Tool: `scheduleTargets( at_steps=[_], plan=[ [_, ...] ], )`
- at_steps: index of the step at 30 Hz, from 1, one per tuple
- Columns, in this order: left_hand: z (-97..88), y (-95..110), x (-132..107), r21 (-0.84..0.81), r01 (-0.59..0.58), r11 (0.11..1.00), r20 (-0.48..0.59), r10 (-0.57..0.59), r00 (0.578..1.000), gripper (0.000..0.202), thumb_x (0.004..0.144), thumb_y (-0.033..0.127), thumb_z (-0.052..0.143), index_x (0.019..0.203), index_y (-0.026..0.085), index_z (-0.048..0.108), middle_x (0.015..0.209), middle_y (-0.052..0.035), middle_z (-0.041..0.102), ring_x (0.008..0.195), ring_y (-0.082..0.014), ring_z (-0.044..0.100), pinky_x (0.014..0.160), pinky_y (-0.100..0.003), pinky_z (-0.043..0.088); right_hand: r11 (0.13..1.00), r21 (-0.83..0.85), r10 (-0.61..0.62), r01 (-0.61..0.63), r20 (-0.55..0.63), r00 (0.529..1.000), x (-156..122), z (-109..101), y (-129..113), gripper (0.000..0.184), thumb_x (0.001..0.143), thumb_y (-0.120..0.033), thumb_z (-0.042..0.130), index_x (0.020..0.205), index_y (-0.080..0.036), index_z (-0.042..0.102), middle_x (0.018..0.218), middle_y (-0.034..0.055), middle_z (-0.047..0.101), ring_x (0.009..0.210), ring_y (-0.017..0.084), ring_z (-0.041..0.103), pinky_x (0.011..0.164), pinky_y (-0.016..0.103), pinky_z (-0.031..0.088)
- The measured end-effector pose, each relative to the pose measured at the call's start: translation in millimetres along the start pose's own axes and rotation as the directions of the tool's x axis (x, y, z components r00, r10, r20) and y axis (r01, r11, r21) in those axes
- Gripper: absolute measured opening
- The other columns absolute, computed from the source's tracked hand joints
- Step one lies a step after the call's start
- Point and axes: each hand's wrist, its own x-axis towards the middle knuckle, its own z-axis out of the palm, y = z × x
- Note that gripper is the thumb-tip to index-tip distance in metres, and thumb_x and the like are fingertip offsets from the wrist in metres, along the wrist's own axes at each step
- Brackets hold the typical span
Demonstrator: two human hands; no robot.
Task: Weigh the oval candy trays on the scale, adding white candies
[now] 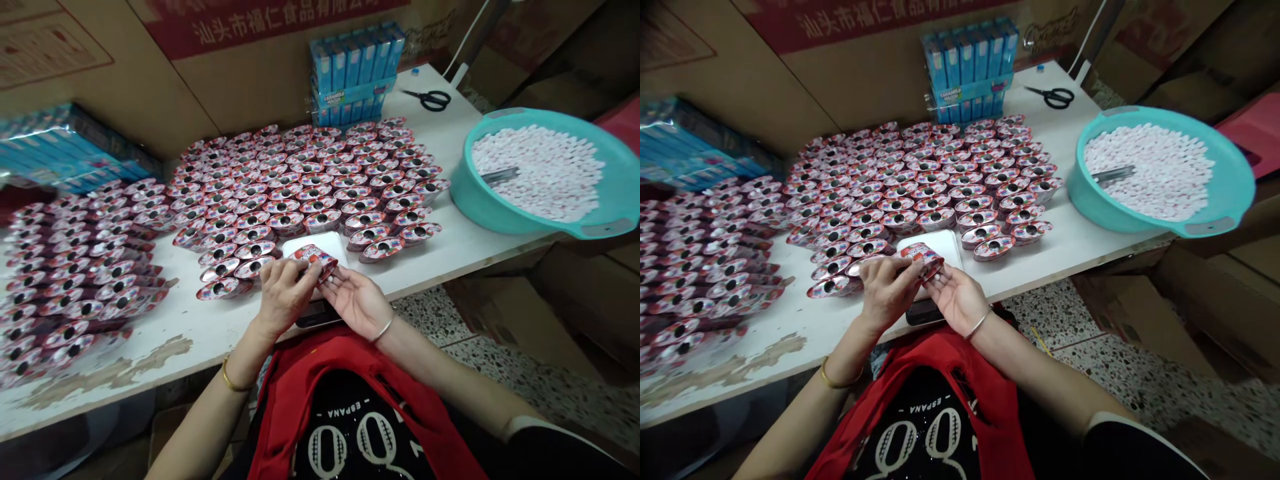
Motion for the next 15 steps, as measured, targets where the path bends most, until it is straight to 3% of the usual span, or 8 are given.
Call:
scheduleTargets(
  at_steps=[3, 8, 15],
  plan=[
    [-0.8, 0, 0, 0.011, -0.021, 1.0, -0.005, 0.021, 1.0, 0.027, 0.084, 0.021, 0.061, 0.109, 0.031, 0.062, 0.093, -0.0027, 0.065, 0.087, -0.0167, 0.054, 0.082, -0.036, 0.035, 1.0, 0.009, 0.007, -0.007, -0.023, 1.0, 0, 0, 0, 0.019, 0.088, -0.01, 0.047, 0.087, -0.015, 0.066, 0.088, 0.0055, 0.072, 0.084, 0.011, 0.068, 0.089, 0.023, 0.054],
    [-14.2, 0, 5, -0.011, -0.042, 0.999, -0.077, 0.041, 0.996, 0.035, 0.08, 0.021, 0.067, 0.112, 0.033, 0.059, 0.095, -0.0019, 0.065, 0.092, -0.0171, 0.055, 0.083, -0.035, 0.035, 0.999, -0.004, 0.051, -0.051, 0.056, 0.997, -15, 8, -5, 0.023, 0.092, -0.015, 0.044, 0.098, -0.012, 0.066, 0.101, 0.0073, 0.071, 0.097, 0.013, 0.066, 0.096, 0.027, 0.051],
    [-1.2, 2, 2, 0.007, -0.03, 1.0, 0.006, 0.03, 1.0, 0.021, 0.084, 0.025, 0.063, 0.104, 0.03, 0.064, 0.09, -0.0023, 0.066, 0.085, -0.0163, 0.054, 0.082, -0.035, 0.036, 0.999, 0.005, 0.034, -0.034, -0.019, 0.999, -6, -2, -3, 0.021, 0.089, -0.01, 0.045, 0.091, -0.014, 0.066, 0.094, 0.0066, 0.072, 0.091, 0.012, 0.067, 0.091, 0.026, 0.054]
  ],
)
